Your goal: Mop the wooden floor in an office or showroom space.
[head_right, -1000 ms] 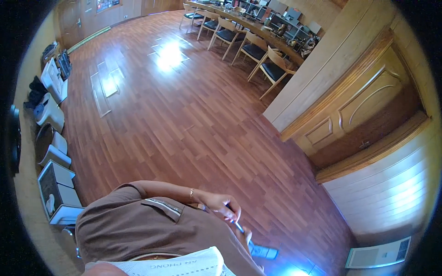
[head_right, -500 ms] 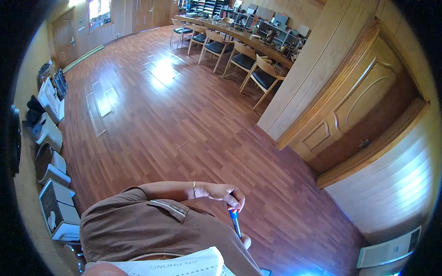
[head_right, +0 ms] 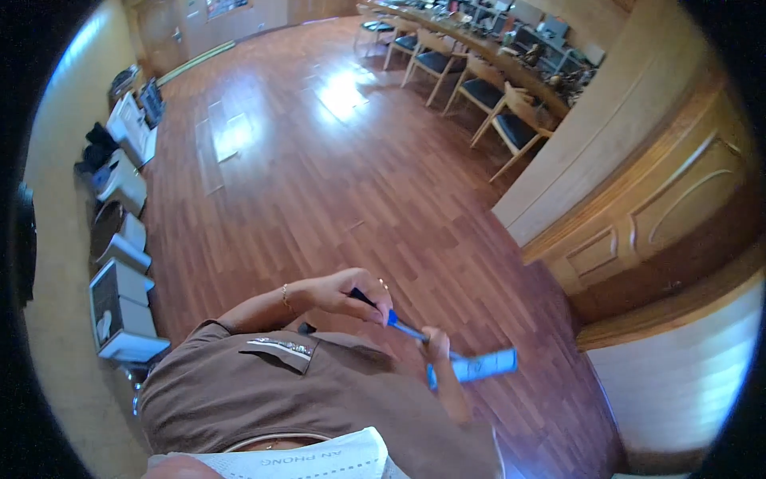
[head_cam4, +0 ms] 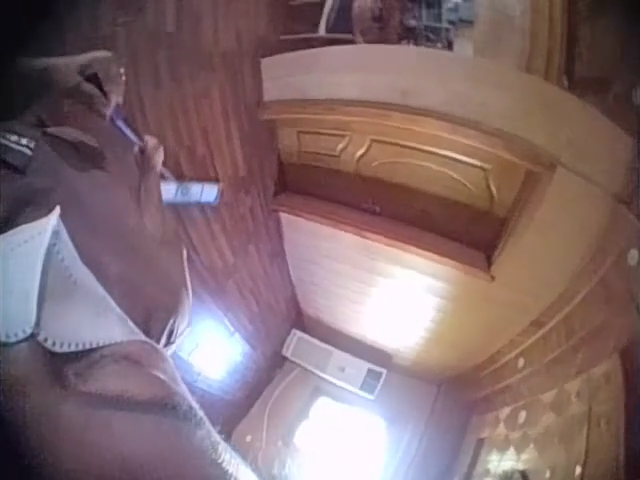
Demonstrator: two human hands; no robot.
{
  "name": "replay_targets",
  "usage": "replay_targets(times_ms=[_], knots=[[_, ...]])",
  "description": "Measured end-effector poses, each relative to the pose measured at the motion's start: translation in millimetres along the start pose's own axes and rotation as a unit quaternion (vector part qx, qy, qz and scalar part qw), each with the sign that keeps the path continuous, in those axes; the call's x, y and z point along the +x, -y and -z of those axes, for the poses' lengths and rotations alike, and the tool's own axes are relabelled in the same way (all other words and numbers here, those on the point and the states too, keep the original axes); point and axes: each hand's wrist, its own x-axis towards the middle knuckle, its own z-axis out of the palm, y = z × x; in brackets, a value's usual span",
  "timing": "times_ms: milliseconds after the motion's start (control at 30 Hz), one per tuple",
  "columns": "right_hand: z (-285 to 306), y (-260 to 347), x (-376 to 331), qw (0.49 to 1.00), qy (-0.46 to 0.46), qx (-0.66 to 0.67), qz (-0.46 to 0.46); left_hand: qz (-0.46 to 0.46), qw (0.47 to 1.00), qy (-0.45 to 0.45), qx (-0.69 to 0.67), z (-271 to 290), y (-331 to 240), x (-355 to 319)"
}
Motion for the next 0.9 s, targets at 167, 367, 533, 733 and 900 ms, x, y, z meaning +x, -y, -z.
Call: replay_targets(times_ms=[167,367,533,733,900], knots=[[-14,33,105,0.983,0.100,0.154,0.017,-0.067,0.988,-0.071,0.124,16,-24,-37],[-69,127,205,0.950,0.096,0.098,0.282,-0.063,0.953,-0.234,0.180,18,-71,-92],[-120,226,266,0.882,0.134,0.162,0.421,-0.083,0.909,-0.285,0.291,34,-112,-121],[-166,305,326,0.817,0.227,0.233,0.477,-0.045,0.858,-0.232,0.456,75,-133,-126],[-187,326,378,0.817,0.277,0.203,0.463,-0.024,0.839,-0.230,0.492,122,-126,-119]])
